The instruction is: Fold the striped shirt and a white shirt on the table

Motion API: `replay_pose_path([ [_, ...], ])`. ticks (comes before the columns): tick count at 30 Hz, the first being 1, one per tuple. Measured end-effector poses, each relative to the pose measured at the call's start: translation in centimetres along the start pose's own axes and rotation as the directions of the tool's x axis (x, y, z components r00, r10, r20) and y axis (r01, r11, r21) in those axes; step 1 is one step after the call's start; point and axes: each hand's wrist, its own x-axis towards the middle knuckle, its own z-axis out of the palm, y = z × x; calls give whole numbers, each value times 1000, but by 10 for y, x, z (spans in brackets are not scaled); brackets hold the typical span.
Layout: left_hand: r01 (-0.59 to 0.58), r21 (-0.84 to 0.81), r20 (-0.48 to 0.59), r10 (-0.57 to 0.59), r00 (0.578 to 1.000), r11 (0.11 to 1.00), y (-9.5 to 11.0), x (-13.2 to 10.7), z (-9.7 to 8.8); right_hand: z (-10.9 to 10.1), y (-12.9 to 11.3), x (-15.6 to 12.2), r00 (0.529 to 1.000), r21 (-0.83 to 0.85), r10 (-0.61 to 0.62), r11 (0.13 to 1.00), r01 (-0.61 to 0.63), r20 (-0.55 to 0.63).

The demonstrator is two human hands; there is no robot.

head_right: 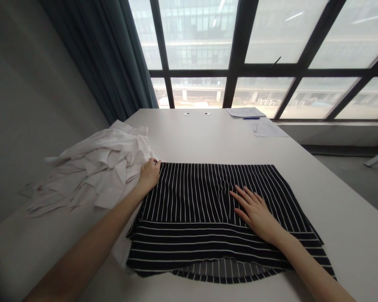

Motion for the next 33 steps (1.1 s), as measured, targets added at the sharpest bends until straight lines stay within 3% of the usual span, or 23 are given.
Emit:
replay_pose_path([
  [5, -22, 35, -55, 24, 998, 999, 16, 9, -12, -26, 23, 30, 999, 155, -24, 988, 28, -29],
  [8, -62, 31, -62, 64, 996, 998, 23, 18, -14, -37, 55, 61, 983, 102, 90, 992, -75, -157],
  [10, -84, 18, -55, 85, 995, 996, 23, 24, -12, -40, 80, 79, 923, 3, 318, 946, -325, -216],
  [12, -91, 0, -52, 91, 994, 996, 19, 27, -9, -43, 106, 92, 827, -37, 522, 841, -540, -208],
  [14, -90, -27, -55, 88, 995, 996, 11, 29, -6, -45, 128, 100, 764, -36, 616, 773, -633, -194],
  [16, -93, -68, -59, 89, 994, 993, 2, 31, -2, -46, 145, 104, 745, -22, 645, 753, -657, -171],
  [24, -74, -278, -51, 63, 997, 958, -14, 42, 1, -49, 168, 102, 781, 90, 610, 792, -603, -134],
  [33, -113, -187, -74, 100, 992, 976, -6, 33, -1, -46, 151, 89, 799, 13, 539, 831, -556, -267],
])
